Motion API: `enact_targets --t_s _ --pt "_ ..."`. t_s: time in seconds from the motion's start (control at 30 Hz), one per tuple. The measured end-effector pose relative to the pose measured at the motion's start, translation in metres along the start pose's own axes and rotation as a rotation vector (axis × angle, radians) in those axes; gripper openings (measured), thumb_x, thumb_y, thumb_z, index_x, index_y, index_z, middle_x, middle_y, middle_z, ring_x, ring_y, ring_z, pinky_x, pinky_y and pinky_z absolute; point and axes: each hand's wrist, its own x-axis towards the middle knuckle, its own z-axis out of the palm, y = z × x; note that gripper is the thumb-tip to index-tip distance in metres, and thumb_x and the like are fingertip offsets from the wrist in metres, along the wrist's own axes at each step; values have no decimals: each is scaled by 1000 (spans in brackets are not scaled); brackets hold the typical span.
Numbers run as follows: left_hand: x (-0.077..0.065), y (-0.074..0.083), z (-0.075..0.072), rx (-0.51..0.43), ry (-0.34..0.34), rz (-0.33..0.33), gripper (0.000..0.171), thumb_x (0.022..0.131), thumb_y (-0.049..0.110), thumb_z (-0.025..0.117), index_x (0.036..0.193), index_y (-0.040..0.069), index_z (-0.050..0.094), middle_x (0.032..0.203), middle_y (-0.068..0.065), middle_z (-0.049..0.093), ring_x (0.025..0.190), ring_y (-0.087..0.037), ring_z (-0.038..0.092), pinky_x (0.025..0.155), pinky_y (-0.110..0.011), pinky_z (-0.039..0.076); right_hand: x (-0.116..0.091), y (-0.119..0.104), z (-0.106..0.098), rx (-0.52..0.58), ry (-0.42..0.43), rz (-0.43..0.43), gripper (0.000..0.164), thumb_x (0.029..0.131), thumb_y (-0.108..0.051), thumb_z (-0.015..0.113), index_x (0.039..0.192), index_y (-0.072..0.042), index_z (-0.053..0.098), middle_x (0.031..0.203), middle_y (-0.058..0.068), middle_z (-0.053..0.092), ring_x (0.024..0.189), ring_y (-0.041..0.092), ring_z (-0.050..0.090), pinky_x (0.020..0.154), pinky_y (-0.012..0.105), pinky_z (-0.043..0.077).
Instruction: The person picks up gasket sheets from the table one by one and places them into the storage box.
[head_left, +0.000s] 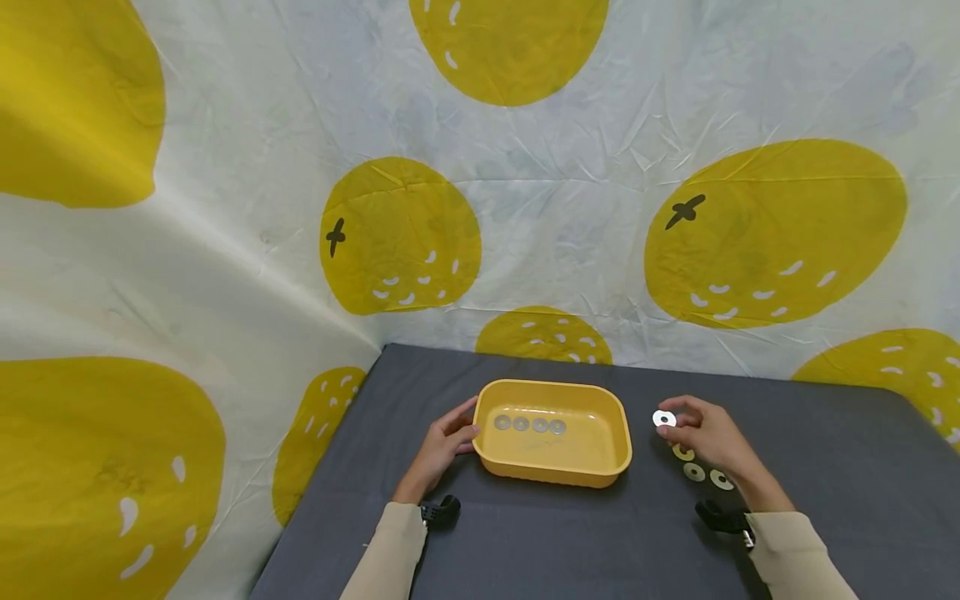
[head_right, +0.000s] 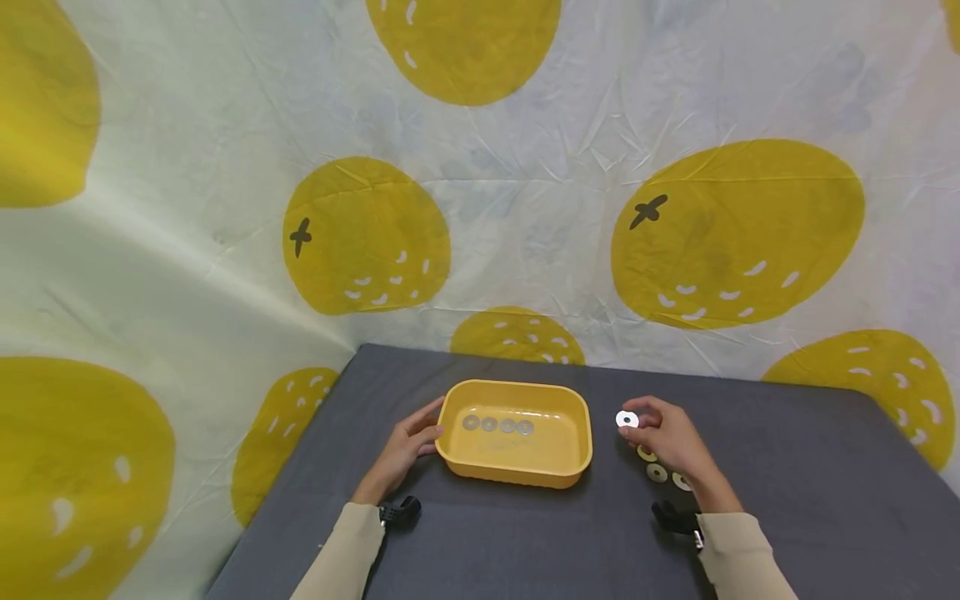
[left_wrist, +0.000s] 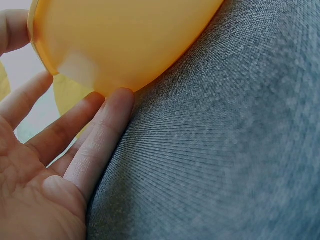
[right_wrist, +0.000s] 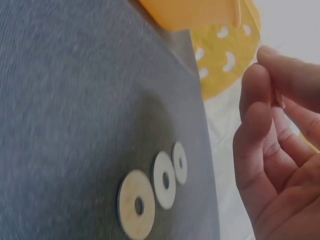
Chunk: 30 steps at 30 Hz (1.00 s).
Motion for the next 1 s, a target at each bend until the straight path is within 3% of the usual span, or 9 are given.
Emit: enact_targets --t_s 0.3,0.6,1.0 --pt "0 0 0 -4 2 2 58 100 28 68 154 29 48 137 -16 63 112 -22 68 90 -34 61 6 -16 9 35 -20 -21 49 89 -15 80 129 3 58 84 10 68 64 12 54 57 28 48" --pt "0 -2 1 -1 5 0 57 101 26 67 154 28 48 138 -19 62 117 -30 67 91 -34 61 13 -29 22 -36 19 -66 45 86 -19 84 120 2 64 92 11 63 74 15 53 59 24 47" --pt "2 -3 0 -2 0 6 57 100 26 67 154 27 48 137 -20 62 112 -23 69 91 -34 61 21 -48 36 -83 29 -97 37 92 -23 79 121 -4 66 104 12 59 84 22 48 64 26 42"
